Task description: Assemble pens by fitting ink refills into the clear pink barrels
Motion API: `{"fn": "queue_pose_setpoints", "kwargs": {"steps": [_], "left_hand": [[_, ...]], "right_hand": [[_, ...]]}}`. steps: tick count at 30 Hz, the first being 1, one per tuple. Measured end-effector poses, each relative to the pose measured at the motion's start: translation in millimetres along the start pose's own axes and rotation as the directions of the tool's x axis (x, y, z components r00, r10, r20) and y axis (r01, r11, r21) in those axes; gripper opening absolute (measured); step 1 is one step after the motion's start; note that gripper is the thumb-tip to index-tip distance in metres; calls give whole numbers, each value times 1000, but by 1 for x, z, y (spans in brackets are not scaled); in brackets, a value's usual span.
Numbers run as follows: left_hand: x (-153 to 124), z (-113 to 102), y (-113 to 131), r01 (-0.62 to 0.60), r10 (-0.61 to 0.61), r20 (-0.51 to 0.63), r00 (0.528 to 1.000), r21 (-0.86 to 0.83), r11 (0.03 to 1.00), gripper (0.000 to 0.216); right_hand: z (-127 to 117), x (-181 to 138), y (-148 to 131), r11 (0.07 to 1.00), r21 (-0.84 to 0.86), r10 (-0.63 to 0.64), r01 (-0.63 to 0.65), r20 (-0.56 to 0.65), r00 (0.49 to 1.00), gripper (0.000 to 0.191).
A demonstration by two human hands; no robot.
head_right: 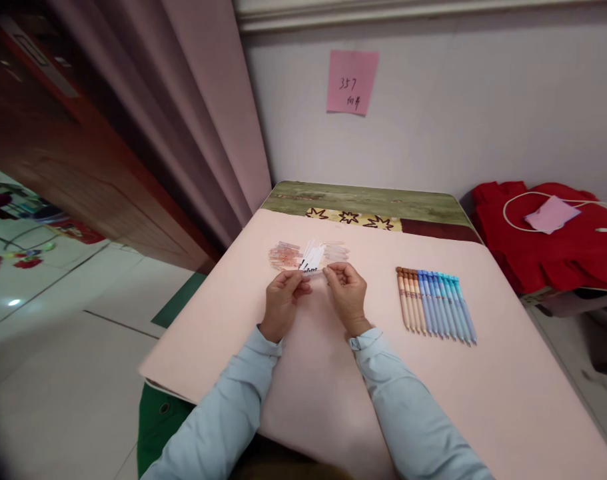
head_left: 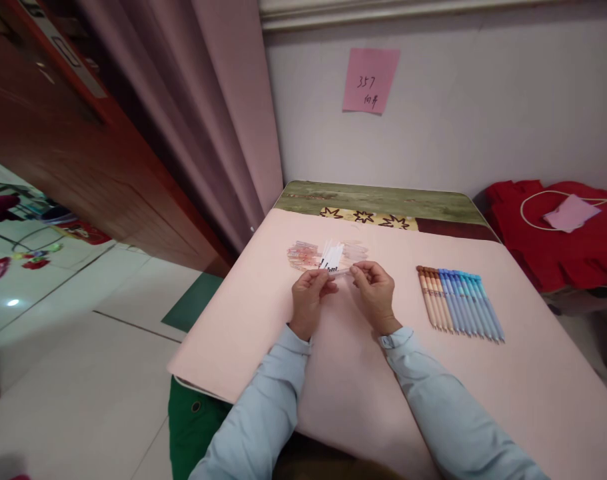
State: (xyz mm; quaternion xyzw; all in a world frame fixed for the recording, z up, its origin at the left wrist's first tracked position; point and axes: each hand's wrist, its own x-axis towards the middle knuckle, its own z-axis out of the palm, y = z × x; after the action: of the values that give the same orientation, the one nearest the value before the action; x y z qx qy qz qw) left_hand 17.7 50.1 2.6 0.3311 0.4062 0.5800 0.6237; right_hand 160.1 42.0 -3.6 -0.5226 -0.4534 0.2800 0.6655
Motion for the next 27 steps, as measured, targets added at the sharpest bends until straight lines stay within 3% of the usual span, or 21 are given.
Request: {"fn": "queue_pose_setpoints", "kwargs": {"steps": [6,11,16,27], "left_hand": [[4,-4,-1,8,-11,-22,1000,-156,988,39],[5,-4,1,39,-39,6,999,-190,981,60],[0,0,6,43,-29,66,997,-225,973,37],[-5,3,6,44,-25,166,986,-111,993,28]], "right_hand": [[1,-2,-2,1000,-8,10,-10,74,997,25],[-1,-1,3,1000,6,14,-15,59,998,24],[-1,0,1,999,21,25,-26,62,998,23],[0,-3,0,1000,-19,21,-17,192,981,26]]}}
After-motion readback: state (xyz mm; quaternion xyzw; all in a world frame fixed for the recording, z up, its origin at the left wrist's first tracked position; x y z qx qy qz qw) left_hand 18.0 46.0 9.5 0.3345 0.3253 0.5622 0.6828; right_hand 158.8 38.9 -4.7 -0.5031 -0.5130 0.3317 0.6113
